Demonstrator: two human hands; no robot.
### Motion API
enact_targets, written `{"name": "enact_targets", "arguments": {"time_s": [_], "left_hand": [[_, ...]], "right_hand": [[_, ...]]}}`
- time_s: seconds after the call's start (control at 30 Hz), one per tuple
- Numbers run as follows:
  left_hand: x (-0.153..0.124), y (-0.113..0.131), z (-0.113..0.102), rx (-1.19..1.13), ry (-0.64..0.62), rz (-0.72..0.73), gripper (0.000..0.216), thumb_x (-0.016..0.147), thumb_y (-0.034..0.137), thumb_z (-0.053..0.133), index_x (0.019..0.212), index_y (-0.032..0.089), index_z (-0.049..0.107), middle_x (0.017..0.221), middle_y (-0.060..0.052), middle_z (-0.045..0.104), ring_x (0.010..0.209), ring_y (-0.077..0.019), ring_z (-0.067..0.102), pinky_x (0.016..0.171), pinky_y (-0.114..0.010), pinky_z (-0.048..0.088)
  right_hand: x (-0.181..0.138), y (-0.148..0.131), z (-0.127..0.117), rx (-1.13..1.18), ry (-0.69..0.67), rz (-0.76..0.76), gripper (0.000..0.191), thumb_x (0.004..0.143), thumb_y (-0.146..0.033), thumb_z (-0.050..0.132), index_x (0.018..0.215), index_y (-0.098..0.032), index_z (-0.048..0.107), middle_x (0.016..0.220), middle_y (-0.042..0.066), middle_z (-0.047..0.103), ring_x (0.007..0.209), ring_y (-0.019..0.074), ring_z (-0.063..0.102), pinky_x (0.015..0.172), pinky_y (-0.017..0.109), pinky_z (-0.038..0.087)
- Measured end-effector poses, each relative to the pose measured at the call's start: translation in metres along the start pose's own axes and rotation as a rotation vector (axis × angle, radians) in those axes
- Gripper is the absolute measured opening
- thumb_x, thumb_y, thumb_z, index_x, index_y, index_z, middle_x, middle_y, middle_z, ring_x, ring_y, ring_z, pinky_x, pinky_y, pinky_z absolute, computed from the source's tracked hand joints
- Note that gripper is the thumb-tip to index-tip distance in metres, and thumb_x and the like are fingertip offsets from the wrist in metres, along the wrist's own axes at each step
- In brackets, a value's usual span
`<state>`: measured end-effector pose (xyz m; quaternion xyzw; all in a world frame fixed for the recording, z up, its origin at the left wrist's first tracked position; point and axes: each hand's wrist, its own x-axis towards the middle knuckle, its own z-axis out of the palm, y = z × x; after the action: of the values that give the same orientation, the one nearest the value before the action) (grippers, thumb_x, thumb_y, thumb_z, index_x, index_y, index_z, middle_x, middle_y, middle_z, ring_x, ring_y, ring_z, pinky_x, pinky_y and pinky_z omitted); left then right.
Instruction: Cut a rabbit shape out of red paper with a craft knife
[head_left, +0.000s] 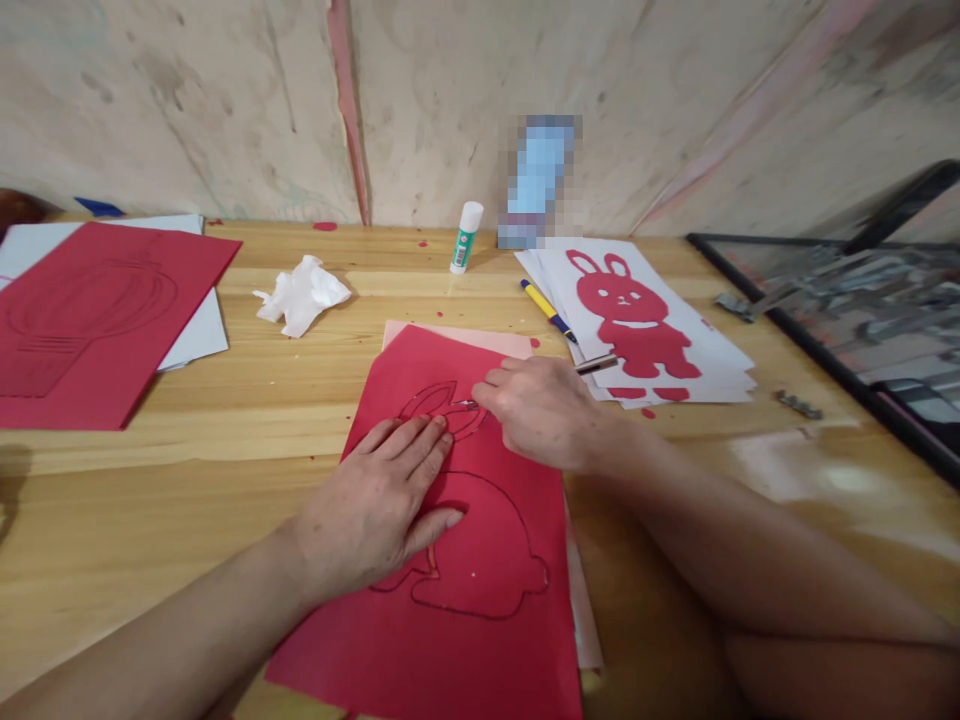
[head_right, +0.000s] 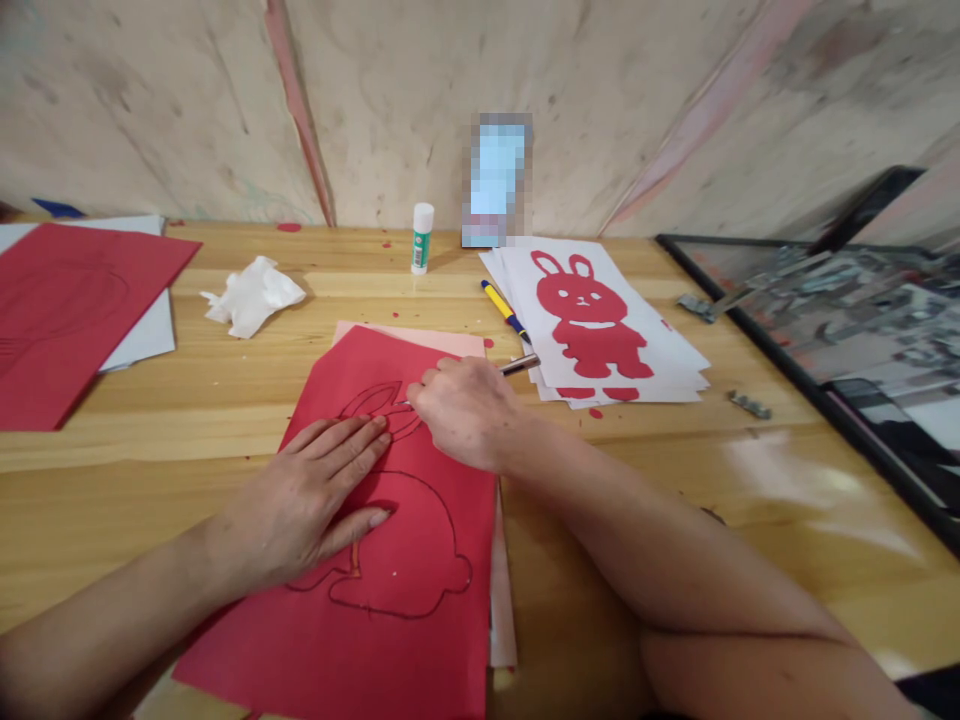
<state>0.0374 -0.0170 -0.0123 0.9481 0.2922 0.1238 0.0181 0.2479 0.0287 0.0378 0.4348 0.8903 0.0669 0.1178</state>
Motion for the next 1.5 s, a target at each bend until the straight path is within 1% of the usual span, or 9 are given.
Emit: {"name": "enact_targets", "arguments": {"time_s": [0.2,0.37,0.73,0.97,1.03,1.13,1.27,1.33,1.5], "left_hand": [[0.000,0.001,0.000,-0.014,0.015,-0.006,0.056,0.094,0.046,0.044,0.133,0.006,0.048,0.137,-0.016,0.050,0.128,-0.0307,0.044,0.105,-0.049,0.036],[-0.001,0.001,0.001,-0.010,0.029,-0.006,0.054,0.094,0.045,0.043,0.133,0.007,0.048,0.138,-0.015,0.050,0.128,-0.0301,0.045,0.104,-0.049,0.036],[-0.002,0.000,0.001,0.033,0.022,0.000,0.054,0.096,0.046,0.038,0.134,0.007,0.047,0.140,-0.012,0.048,0.127,-0.0298,0.045,0.104,-0.048,0.034],[-0.002,-0.001,0.001,0.043,0.057,0.003,0.054,0.096,0.045,0.039,0.134,0.008,0.047,0.140,-0.014,0.048,0.126,-0.0308,0.045,0.103,-0.048,0.036],[-0.002,0.000,0.000,0.042,0.083,0.019,0.051,0.096,0.043,0.041,0.130,0.007,0.051,0.136,-0.015,0.052,0.123,-0.0309,0.048,0.101,-0.048,0.038],[-0.003,0.001,-0.005,0.035,0.153,0.049,0.042,0.095,0.037,0.043,0.119,0.007,0.060,0.121,-0.015,0.062,0.113,-0.0288,0.054,0.097,-0.045,0.042],[-0.006,0.003,-0.010,0.037,0.220,0.080,0.034,0.093,0.031,0.048,0.110,0.007,0.065,0.107,-0.014,0.068,0.103,-0.0271,0.059,0.091,-0.043,0.046],[-0.008,0.005,-0.012,0.035,0.217,0.085,0.034,0.092,0.031,0.049,0.109,0.005,0.065,0.106,-0.015,0.068,0.102,-0.0276,0.060,0.089,-0.042,0.048],[-0.010,0.012,-0.012,0.075,0.169,0.094,0.041,0.093,0.034,0.048,0.113,0.002,0.063,0.115,-0.020,0.065,0.109,-0.0312,0.059,0.090,-0.044,0.048]], "right_hand": [[0.000,0.002,-0.007,0.023,-0.077,0.056,0.022,0.073,-0.009,0.049,0.085,-0.017,0.066,0.079,0.007,0.069,0.077,0.0207,0.062,0.058,0.030,0.033],[-0.002,0.006,-0.004,0.040,-0.048,0.099,0.018,0.074,-0.012,0.051,0.081,-0.019,0.066,0.077,0.005,0.069,0.072,0.0190,0.061,0.053,0.029,0.027],[-0.003,0.012,-0.004,0.115,-0.083,0.094,0.012,0.076,-0.015,0.053,0.079,-0.018,0.065,0.077,0.004,0.069,0.067,0.0160,0.058,0.053,0.028,0.023],[-0.004,0.015,-0.003,0.170,-0.076,0.068,0.012,0.078,-0.015,0.051,0.078,-0.017,0.064,0.076,0.004,0.068,0.066,0.0146,0.055,0.055,0.027,0.022],[-0.004,0.015,-0.003,0.160,-0.071,0.068,0.012,0.078,-0.014,0.052,0.078,-0.017,0.064,0.076,0.004,0.068,0.067,0.0148,0.055,0.055,0.027,0.022],[-0.004,0.013,-0.004,0.155,-0.049,0.043,0.013,0.079,-0.013,0.051,0.078,-0.017,0.064,0.077,0.005,0.067,0.068,0.0149,0.054,0.055,0.028,0.022],[-0.005,0.010,-0.004,0.157,-0.002,-0.011,0.014,0.079,-0.014,0.051,0.076,-0.016,0.064,0.072,0.004,0.065,0.066,0.0148,0.051,0.055,0.028,0.022],[-0.005,0.007,-0.003,0.151,0.033,-0.030,0.015,0.080,-0.013,0.050,0.075,-0.016,0.064,0.070,0.004,0.063,0.063,0.0145,0.049,0.055,0.029,0.021],[-0.007,-0.007,0.003,0.180,0.158,-0.093,0.019,0.081,-0.010,0.047,0.075,-0.016,0.064,0.069,0.005,0.062,0.064,0.0151,0.046,0.056,0.030,0.022]]}}
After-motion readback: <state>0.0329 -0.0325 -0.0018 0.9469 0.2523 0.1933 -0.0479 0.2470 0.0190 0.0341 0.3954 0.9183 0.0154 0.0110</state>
